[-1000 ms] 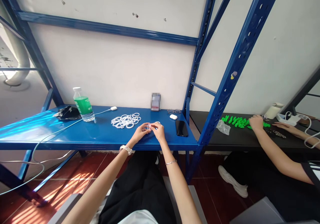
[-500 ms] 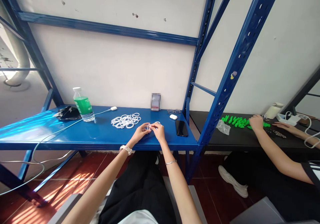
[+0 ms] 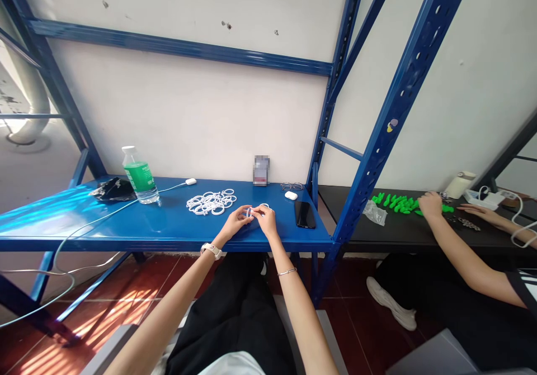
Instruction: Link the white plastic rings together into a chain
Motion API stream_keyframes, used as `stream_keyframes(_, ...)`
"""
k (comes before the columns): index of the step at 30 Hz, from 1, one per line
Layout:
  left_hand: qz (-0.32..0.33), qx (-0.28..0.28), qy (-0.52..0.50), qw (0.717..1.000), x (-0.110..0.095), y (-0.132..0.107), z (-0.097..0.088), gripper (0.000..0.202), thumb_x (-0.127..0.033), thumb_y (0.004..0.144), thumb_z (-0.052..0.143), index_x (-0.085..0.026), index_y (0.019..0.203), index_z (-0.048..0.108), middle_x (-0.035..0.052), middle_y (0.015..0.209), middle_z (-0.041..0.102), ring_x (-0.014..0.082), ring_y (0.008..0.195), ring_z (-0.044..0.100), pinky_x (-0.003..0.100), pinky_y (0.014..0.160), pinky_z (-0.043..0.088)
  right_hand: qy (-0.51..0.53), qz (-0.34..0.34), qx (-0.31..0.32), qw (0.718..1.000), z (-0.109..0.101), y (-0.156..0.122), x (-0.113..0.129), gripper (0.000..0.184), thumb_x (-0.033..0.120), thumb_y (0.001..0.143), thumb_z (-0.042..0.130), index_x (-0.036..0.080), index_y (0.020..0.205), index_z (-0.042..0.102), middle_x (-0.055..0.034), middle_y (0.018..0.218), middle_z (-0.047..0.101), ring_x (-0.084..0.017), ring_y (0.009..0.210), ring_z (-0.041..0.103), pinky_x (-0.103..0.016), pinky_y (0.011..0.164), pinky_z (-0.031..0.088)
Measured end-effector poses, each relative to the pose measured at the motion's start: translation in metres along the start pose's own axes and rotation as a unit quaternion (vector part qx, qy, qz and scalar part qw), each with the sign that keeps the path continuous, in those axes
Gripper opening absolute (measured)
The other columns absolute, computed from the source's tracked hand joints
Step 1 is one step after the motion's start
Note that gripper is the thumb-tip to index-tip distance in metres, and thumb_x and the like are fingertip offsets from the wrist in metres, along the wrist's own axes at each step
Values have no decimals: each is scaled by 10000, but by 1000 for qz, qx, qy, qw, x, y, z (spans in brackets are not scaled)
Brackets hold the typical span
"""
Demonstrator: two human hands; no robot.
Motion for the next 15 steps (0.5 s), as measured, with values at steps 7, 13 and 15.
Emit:
stream_keyframes(7,-4,-11,-4,1000,-3,-1,0,533,-497,743,712,-192,1168,610,17,854,632,143,651,603,260,614,499,-1,2,-11,1000,-1,-1,3,252,467,825,657,232,797,742,-81,885,752,-255,798,706,-376,754,575)
stream_keyframes(13,1,-26,-21,999,-2,0,1,552,-551,719,724,-193,1121,602,-37,705,542,136,610,557,251,586,466,-28,-8,-20,999,-2,-2,5,208,405,843,620,230,909,712,-62,875,735,-233,811,689,-337,738,554)
stream_keyframes(15,6,-27,-24,999,-2,0,1,550,-543,718,729,-190,1117,593,-53,689,506,120,587,524,243,574,449,-33,-12,-22,999,-2,-2,6,194,402,844,614,229,887,692,-52,852,726,-225,794,683,-327,728,546)
Point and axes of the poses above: each hand's wrist, its own y-axis towards the middle knuckle, its own z-axis out of the palm, x = y × z, the point moved 3 cm from there along y, towards the middle knuckle
